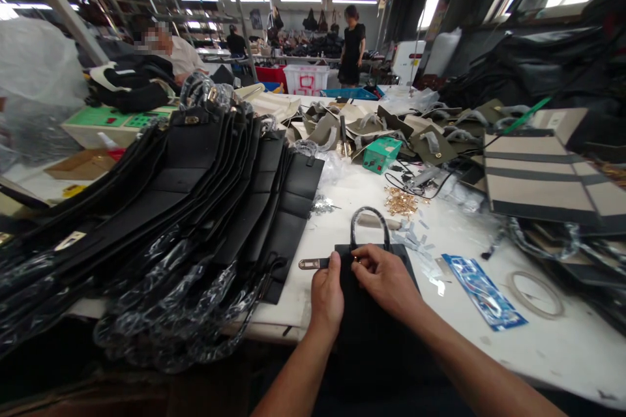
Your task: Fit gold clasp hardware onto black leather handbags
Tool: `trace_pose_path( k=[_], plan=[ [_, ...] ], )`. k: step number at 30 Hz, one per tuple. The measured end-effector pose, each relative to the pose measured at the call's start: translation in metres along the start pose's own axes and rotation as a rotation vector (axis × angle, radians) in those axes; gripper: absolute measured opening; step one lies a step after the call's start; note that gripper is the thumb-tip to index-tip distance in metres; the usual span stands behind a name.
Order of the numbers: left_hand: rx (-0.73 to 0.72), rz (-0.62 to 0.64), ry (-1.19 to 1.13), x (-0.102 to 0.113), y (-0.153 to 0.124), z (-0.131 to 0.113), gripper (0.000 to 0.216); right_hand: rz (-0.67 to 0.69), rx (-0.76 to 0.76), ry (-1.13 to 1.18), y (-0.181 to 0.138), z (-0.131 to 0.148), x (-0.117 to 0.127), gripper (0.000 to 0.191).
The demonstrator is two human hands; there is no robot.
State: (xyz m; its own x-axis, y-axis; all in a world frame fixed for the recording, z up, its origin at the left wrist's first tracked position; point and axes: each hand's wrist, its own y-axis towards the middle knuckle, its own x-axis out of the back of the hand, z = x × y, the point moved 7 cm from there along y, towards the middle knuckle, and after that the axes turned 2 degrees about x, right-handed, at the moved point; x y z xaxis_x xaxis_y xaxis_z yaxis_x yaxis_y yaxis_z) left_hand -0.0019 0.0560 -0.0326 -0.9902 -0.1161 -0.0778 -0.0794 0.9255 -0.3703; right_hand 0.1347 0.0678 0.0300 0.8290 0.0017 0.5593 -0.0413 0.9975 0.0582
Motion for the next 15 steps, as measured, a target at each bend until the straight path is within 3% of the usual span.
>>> trace_pose_path(
  k=[8, 15],
  plan=[
    [0.015, 0.039, -0.055, -0.0021, 0.0014, 0.0055, 0.064, 0.002, -0.023, 0.019, -0.0019, -0.0016, 0.0024, 0.014],
    [0.031, -0.005, -0.012, 0.0006, 0.0036, 0.0059, 0.064, -0.008, -0.003, -0.019, 0.0008, -0.0011, 0.0015, 0.014]
  ],
)
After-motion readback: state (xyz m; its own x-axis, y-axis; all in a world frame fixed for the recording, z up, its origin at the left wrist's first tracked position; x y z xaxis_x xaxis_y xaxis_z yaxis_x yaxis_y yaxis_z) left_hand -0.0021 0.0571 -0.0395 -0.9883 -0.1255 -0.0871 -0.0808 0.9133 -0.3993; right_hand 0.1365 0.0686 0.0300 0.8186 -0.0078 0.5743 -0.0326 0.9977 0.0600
